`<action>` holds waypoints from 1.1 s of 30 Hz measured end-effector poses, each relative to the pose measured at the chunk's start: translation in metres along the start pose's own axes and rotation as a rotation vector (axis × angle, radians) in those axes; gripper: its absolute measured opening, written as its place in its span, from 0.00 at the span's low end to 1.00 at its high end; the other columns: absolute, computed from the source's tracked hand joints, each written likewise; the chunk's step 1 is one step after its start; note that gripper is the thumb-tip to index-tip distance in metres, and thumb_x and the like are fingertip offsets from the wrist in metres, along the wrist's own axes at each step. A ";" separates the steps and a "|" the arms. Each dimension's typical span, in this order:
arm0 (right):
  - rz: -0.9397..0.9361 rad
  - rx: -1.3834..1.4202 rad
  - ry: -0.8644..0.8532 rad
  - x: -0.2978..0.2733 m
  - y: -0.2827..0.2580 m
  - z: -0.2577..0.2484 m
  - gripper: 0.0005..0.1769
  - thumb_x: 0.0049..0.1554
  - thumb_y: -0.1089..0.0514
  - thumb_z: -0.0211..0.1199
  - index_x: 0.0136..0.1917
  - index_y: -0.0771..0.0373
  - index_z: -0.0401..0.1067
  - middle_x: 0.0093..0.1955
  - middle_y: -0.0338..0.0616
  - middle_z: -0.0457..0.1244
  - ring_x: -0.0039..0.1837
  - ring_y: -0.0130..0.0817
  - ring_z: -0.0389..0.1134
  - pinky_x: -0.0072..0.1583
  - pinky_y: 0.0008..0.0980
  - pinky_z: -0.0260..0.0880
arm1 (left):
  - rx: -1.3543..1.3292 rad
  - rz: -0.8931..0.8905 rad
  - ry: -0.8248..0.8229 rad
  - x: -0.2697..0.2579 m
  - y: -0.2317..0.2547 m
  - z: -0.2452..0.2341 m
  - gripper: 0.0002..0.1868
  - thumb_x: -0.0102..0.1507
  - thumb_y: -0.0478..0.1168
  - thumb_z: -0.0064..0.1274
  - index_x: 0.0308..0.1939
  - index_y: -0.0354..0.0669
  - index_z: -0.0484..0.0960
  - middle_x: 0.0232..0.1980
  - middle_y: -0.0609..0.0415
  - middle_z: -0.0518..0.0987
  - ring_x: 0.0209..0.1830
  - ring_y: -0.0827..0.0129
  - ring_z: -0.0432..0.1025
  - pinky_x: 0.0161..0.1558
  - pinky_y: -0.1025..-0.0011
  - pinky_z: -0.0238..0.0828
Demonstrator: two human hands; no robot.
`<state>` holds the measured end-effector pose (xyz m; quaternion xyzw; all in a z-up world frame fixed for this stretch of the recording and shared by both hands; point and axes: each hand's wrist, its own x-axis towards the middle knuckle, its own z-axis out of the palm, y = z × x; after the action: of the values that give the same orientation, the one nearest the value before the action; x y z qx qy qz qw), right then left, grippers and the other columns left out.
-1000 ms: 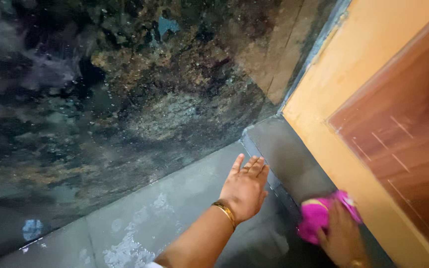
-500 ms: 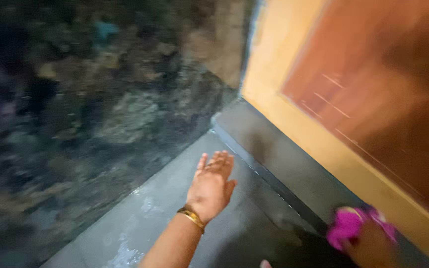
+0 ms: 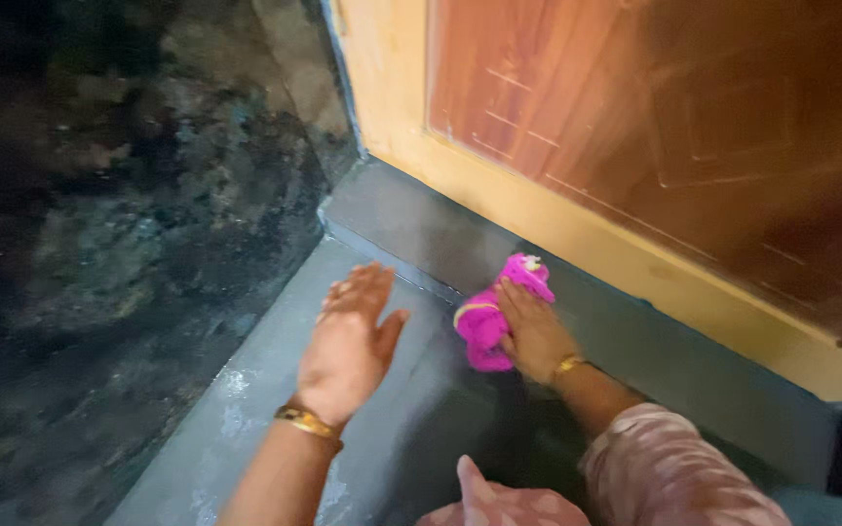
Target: The person wipes down the tiled wall and ledge using a pink cloth, occasionally rinsing it with water from a blue cup filled from a large blue barrel.
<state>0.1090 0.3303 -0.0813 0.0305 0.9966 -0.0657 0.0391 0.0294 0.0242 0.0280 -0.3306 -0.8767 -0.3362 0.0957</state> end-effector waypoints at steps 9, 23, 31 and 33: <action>0.274 -0.054 0.065 -0.173 0.213 0.015 0.43 0.53 0.49 0.59 0.78 0.64 0.51 0.81 0.58 0.47 0.80 0.52 0.46 0.77 0.47 0.44 | -0.081 -0.015 0.028 0.006 0.007 0.012 0.26 0.63 0.40 0.56 0.63 0.32 0.75 0.67 0.35 0.73 0.72 0.46 0.64 0.71 0.52 0.55; 0.251 -0.145 0.205 -0.054 0.066 0.046 0.39 0.54 0.58 0.58 0.76 0.71 0.55 0.76 0.64 0.53 0.77 0.56 0.53 0.76 0.53 0.46 | -0.065 -0.095 0.042 -0.010 -0.015 0.007 0.26 0.62 0.40 0.57 0.62 0.32 0.76 0.66 0.36 0.74 0.71 0.47 0.65 0.70 0.54 0.56; -0.105 -0.098 0.284 0.130 -0.060 0.037 0.41 0.47 0.56 0.63 0.72 0.69 0.60 0.76 0.60 0.53 0.75 0.57 0.55 0.74 0.48 0.52 | -0.007 -0.297 0.059 -0.045 -0.053 -0.029 0.26 0.63 0.42 0.56 0.63 0.32 0.74 0.67 0.36 0.73 0.72 0.49 0.63 0.71 0.55 0.53; -0.113 -0.144 0.291 0.159 -0.078 0.055 0.36 0.50 0.57 0.61 0.71 0.67 0.63 0.74 0.58 0.56 0.74 0.57 0.58 0.71 0.49 0.58 | 0.001 -0.338 0.061 -0.056 -0.061 -0.038 0.27 0.64 0.42 0.55 0.64 0.31 0.74 0.68 0.36 0.72 0.73 0.49 0.62 0.72 0.55 0.52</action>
<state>-0.0503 0.2547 -0.1387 -0.0191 0.9940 0.0091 -0.1075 0.0304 -0.0631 0.0031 -0.1681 -0.9166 -0.3570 0.0643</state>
